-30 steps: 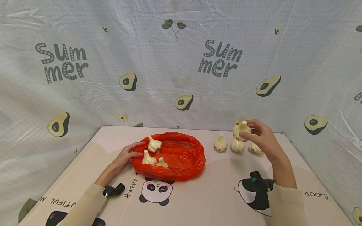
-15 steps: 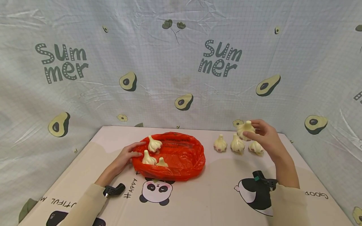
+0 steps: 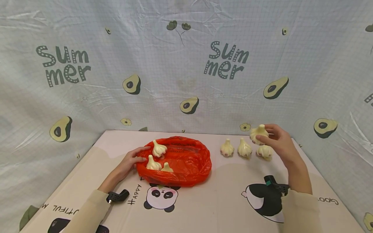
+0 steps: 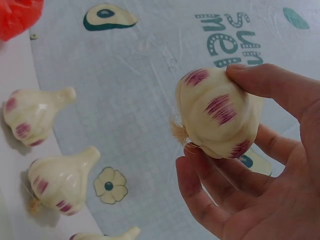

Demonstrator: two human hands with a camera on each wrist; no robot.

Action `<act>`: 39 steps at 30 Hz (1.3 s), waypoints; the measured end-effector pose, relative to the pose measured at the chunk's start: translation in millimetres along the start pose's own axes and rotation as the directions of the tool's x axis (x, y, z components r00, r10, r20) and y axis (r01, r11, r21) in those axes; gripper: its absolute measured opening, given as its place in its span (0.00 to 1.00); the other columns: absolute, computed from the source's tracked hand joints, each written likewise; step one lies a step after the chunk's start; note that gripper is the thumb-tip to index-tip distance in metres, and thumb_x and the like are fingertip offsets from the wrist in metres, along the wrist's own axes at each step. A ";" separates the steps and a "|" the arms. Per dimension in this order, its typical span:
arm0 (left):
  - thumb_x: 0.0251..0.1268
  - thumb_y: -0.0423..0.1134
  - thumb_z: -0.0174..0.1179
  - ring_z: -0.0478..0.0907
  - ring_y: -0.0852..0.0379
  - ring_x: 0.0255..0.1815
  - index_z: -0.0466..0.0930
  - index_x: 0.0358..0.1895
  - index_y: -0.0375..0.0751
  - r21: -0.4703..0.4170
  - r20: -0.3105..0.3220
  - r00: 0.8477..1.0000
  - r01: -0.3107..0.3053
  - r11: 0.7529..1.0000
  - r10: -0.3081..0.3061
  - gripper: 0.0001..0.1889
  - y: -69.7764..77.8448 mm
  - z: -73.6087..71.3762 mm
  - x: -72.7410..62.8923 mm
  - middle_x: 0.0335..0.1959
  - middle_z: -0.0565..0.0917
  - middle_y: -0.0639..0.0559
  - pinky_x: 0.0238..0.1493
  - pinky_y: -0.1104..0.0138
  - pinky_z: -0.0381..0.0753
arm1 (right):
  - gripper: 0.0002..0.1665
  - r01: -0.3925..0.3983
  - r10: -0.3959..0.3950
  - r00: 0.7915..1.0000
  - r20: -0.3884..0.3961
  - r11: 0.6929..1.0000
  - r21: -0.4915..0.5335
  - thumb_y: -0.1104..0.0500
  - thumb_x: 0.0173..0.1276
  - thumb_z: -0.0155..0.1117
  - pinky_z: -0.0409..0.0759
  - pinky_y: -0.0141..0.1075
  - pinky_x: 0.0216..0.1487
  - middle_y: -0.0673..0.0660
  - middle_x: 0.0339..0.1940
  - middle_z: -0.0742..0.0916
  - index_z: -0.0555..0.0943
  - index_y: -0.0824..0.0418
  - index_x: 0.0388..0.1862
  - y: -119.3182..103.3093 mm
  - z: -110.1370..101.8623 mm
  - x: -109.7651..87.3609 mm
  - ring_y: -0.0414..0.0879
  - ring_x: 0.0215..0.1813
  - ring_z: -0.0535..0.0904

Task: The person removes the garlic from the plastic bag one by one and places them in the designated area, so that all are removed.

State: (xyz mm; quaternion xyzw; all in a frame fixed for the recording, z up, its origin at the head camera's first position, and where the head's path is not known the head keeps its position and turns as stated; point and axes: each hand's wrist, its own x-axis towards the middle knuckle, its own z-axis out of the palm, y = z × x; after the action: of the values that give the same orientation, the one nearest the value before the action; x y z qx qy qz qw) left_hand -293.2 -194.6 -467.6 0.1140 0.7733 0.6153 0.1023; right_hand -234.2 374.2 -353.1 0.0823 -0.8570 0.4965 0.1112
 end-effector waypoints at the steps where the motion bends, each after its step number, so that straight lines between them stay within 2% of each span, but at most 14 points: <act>1: 0.70 0.34 0.52 0.66 0.34 0.76 0.67 0.77 0.42 0.000 -0.001 1.000 0.000 1.000 0.000 0.30 -0.1 0.1 0.0 0.81 0.61 0.36 0.70 0.52 0.78 | 0.19 -0.001 0.001 1.000 -0.003 1.000 0.001 0.58 0.76 0.63 0.79 0.21 0.47 0.35 0.52 0.79 0.74 0.45 0.62 1.2 -1.0 0.0 0.29 0.48 0.80; 11: 0.71 0.34 0.53 0.64 0.34 0.77 0.68 0.76 0.42 0.002 -0.005 1.000 -0.006 1.000 0.006 0.30 -1.7 -0.7 -0.4 0.81 0.61 0.37 0.74 0.46 0.73 | 0.17 -0.034 0.035 0.999 -0.032 0.999 0.026 0.57 0.76 0.63 0.81 0.20 0.46 0.33 0.50 0.79 0.73 0.41 0.59 13.9 -6.3 -0.8 0.27 0.49 0.78; 20: 0.71 0.34 0.51 0.64 0.33 0.77 0.67 0.77 0.43 0.009 0.005 1.000 -0.002 1.000 0.002 0.30 -2.2 0.2 1.7 0.81 0.60 0.37 0.73 0.47 0.75 | 0.17 -0.086 0.090 0.994 -0.063 0.994 0.071 0.57 0.76 0.63 0.81 0.19 0.44 0.32 0.50 0.78 0.73 0.38 0.57 32.7 -14.5 -2.9 0.25 0.47 0.79; 23: 0.71 0.35 0.52 0.64 0.34 0.78 0.68 0.77 0.44 0.000 0.000 1.000 0.000 1.000 0.000 0.30 -3.0 0.1 2.7 0.82 0.60 0.38 0.73 0.46 0.74 | 0.17 -0.091 0.105 0.992 -0.072 0.979 0.182 0.59 0.75 0.64 0.82 0.20 0.43 0.35 0.49 0.80 0.74 0.41 0.57 37.4 -16.1 -3.9 0.27 0.45 0.80; 27: 0.71 0.35 0.52 0.63 0.33 0.78 0.67 0.77 0.42 0.002 0.000 1.000 -0.010 1.000 0.010 0.30 -2.6 -0.9 2.0 0.82 0.60 0.37 0.74 0.46 0.73 | 0.17 -0.091 0.129 0.988 -0.082 0.926 0.366 0.61 0.75 0.64 0.83 0.22 0.41 0.38 0.47 0.82 0.76 0.44 0.56 41.7 -17.0 -5.8 0.30 0.44 0.81; 30: 0.71 0.35 0.53 0.63 0.33 0.78 0.67 0.77 0.41 0.005 0.003 1.000 -0.020 1.000 0.020 0.30 -1.3 -0.7 1.2 0.82 0.59 0.36 0.74 0.47 0.74 | 0.16 -0.090 0.143 0.985 -0.096 0.902 0.421 0.61 0.75 0.64 0.83 0.21 0.41 0.39 0.47 0.82 0.75 0.44 0.56 44.5 -18.4 -7.3 0.31 0.43 0.80; 35: 0.70 0.35 0.53 0.63 0.33 0.78 0.67 0.77 0.40 0.003 0.002 1.000 -0.024 1.000 0.024 0.31 -1.0 0.7 1.3 0.82 0.59 0.36 0.74 0.47 0.74 | 0.17 -0.106 0.161 0.982 -0.096 0.898 0.426 0.61 0.75 0.63 0.83 0.20 0.41 0.38 0.48 0.81 0.74 0.43 0.56 51.9 -25.9 -8.5 0.29 0.44 0.80; 39: 0.71 0.35 0.53 0.63 0.33 0.78 0.67 0.77 0.40 -0.001 0.004 1.000 -0.023 1.000 0.023 0.30 -2.2 -0.2 1.4 0.82 0.59 0.36 0.74 0.47 0.73 | 0.18 -0.141 0.187 0.979 -0.086 0.913 0.383 0.61 0.75 0.63 0.83 0.19 0.41 0.38 0.48 0.78 0.72 0.41 0.55 59.0 -33.7 -8.8 0.28 0.44 0.79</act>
State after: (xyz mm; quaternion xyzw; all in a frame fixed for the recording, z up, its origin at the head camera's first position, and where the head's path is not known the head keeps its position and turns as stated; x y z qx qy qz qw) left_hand -294.6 -194.8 -469.7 0.1238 0.7714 0.6166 0.0968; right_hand -237.0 432.9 -388.4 -0.0004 -0.7418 0.6627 0.1028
